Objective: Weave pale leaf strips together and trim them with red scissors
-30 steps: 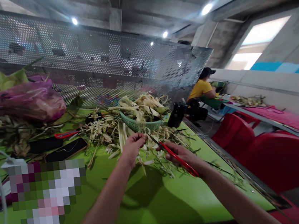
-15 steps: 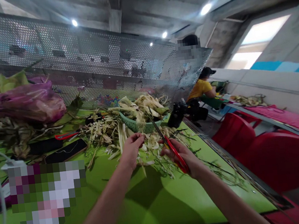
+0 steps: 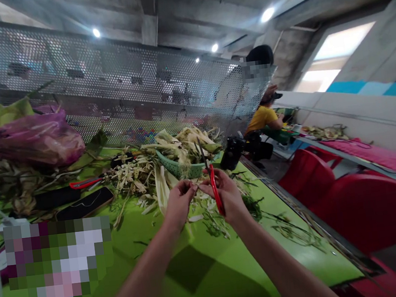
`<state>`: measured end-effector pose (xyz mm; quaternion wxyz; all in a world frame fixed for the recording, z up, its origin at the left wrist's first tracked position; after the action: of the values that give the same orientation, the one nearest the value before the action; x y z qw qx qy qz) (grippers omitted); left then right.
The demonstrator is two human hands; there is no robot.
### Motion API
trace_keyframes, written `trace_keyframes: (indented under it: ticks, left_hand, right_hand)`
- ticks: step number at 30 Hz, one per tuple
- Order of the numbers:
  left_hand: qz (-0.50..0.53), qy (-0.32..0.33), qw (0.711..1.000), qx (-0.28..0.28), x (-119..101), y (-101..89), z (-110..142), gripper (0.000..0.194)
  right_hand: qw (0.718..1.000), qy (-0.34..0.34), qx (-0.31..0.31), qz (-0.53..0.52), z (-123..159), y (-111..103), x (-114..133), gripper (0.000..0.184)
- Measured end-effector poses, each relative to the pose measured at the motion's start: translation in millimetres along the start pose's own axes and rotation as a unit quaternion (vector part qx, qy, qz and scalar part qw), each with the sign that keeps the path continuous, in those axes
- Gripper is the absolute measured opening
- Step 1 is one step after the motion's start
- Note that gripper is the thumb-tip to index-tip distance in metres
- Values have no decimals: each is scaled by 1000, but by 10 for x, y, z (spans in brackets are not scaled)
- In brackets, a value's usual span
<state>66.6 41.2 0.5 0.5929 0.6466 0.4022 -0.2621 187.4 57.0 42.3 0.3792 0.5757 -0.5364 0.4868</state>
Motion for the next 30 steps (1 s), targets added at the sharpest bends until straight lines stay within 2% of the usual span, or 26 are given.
trace_keyframes:
  ticks: [3, 6, 11, 15, 17, 19, 22, 26, 30]
  left_hand:
    - [-25, -17, 999, 11, -38, -7, -2, 18]
    - [-62, -37, 997, 40, -89, -41, -28, 13]
    - [-186, 0, 977, 107, -135, -105, -57, 12]
    - [-199, -5, 972, 124, -152, -102, -38, 8]
    - [-163, -16, 982, 89, -167, -100, -36, 8]
    - [-94, -16, 995, 22, -184, -112, -46, 9]
    - [20, -10, 998, -61, -195, -140, -72, 13]
    - [76, 2, 992, -98, -202, -154, -87, 13]
    - [77, 7, 991, -108, -211, -150, -63, 11]
  right_hand:
    - [999, -9, -1, 38, -14, -34, 21, 50]
    - [996, -19, 24, 82, -34, -87, 54, 49]
    - [985, -17, 70, 154, -66, -176, 111, 50]
    - [979, -17, 95, 180, -65, -204, 117, 50]
    - [982, -26, 91, 162, -51, -219, 100, 51]
    - [988, -27, 77, 133, -19, -246, 68, 52]
    - [992, 5, 70, 102, 75, -297, -1, 54]
    - [990, 31, 109, 86, 243, -311, -71, 47]
    - [979, 33, 154, 131, 337, -228, -119, 48]
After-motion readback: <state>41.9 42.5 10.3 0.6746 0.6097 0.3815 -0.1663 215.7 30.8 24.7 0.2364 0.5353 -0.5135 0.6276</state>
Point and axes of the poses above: each hand's wrist, its own z-axis away from the middle knuckle, its own y-axis out of the palm, x = y × z, the point moved 1 cm from there along -z, towards the middle knuckle, and after that the axes turned 7 degrees about z, right-handed, at the moved point
